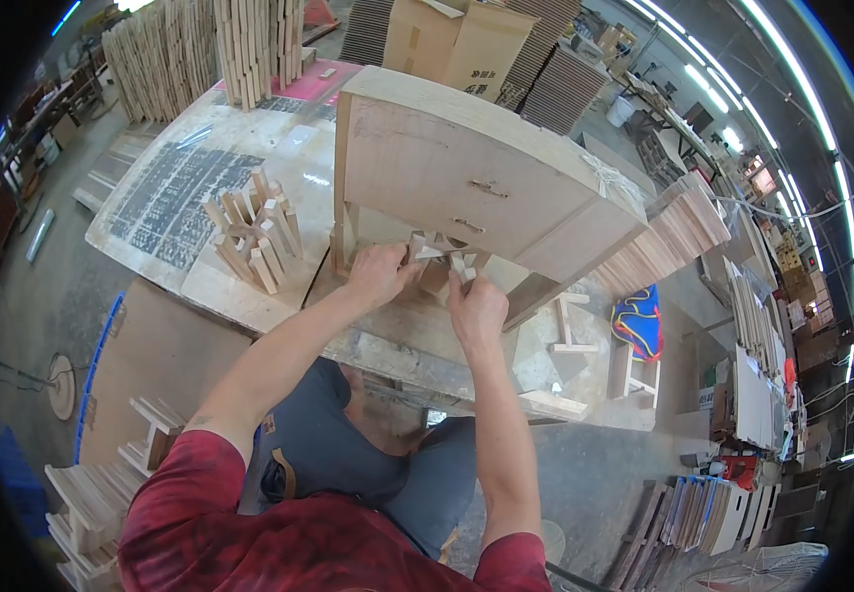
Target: Assembling H-shaped wooden furniture components by interlocking slotted pieces by hand.
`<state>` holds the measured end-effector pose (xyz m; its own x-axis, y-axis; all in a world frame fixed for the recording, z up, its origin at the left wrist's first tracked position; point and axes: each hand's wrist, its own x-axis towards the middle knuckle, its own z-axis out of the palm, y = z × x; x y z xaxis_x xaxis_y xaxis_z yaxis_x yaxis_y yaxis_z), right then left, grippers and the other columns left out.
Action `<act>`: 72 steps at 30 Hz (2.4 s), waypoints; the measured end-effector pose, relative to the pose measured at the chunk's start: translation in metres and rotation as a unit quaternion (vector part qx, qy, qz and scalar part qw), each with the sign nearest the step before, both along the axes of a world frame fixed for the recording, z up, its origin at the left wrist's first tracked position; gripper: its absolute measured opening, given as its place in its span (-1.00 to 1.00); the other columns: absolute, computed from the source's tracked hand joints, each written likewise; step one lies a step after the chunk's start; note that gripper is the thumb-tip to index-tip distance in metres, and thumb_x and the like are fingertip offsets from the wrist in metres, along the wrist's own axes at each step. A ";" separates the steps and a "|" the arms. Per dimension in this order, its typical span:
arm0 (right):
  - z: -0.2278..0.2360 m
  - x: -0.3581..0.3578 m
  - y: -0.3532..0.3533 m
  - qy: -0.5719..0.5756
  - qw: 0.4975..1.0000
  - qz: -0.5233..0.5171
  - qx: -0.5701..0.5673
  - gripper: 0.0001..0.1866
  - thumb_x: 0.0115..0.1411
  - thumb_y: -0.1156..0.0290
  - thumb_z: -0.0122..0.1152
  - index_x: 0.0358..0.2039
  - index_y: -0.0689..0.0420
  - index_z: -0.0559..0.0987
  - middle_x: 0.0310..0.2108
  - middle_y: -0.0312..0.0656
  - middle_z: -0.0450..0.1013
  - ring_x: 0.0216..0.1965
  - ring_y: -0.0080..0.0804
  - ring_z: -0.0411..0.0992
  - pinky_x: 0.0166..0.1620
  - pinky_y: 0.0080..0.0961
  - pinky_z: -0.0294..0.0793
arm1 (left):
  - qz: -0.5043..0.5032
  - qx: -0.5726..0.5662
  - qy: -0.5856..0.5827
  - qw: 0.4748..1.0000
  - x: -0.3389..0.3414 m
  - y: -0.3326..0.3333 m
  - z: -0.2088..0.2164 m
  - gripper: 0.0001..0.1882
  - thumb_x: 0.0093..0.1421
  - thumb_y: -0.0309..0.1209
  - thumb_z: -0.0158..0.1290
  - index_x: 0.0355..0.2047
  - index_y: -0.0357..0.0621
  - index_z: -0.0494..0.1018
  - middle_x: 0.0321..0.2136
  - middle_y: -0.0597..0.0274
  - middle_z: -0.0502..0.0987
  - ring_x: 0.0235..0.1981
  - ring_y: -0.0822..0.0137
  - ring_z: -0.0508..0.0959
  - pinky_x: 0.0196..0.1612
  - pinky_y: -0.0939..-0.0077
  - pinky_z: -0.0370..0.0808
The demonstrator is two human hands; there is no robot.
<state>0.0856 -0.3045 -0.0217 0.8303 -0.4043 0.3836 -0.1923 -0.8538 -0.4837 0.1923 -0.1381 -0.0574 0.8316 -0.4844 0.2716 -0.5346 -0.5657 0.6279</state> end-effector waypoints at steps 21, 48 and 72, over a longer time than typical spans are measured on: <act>0.003 0.007 0.006 0.010 0.998 -0.014 -0.058 -0.59 0.21 0.09 0.31 -0.40 0.27 0.62 -0.51 0.07 0.58 -0.39 0.12 0.58 -0.23 -0.04 0.56 | 0.003 -0.035 0.041 0.999 0.008 0.003 0.001 -0.58 0.24 -0.05 0.16 -0.19 -0.19 0.61 -0.23 -0.16 0.64 -0.12 -0.15 0.62 -0.02 0.01 0.53; 0.085 -0.081 0.018 0.048 0.957 0.284 0.039 -0.51 -0.01 0.80 0.04 -0.04 0.22 0.62 -0.12 -0.03 0.56 -0.13 -0.15 0.53 -0.11 -0.30 0.55 | -0.134 -0.199 0.403 0.883 -0.031 0.123 0.081 -0.72 0.35 -0.30 0.12 -0.38 -0.29 0.57 -0.54 0.30 0.57 -0.57 0.47 0.54 -0.51 0.52 0.46; 0.136 0.088 0.182 -0.091 0.873 0.398 0.268 -0.71 0.39 0.43 0.21 0.04 0.32 0.54 -0.20 -0.18 0.58 -0.17 -0.51 0.51 -0.03 -0.50 0.49 | 0.257 -0.192 0.042 0.946 0.009 0.272 -0.028 0.04 -0.17 -0.26 0.40 0.30 -0.35 0.17 0.17 -0.21 0.36 0.19 -0.12 0.42 0.23 0.16 0.42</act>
<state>0.1736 -0.1222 0.1142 0.8749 0.1112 0.4714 0.4803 -0.3237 -0.8152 0.2017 0.1344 -0.0850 0.9569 0.1114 0.2684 -0.1899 -0.4592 0.8678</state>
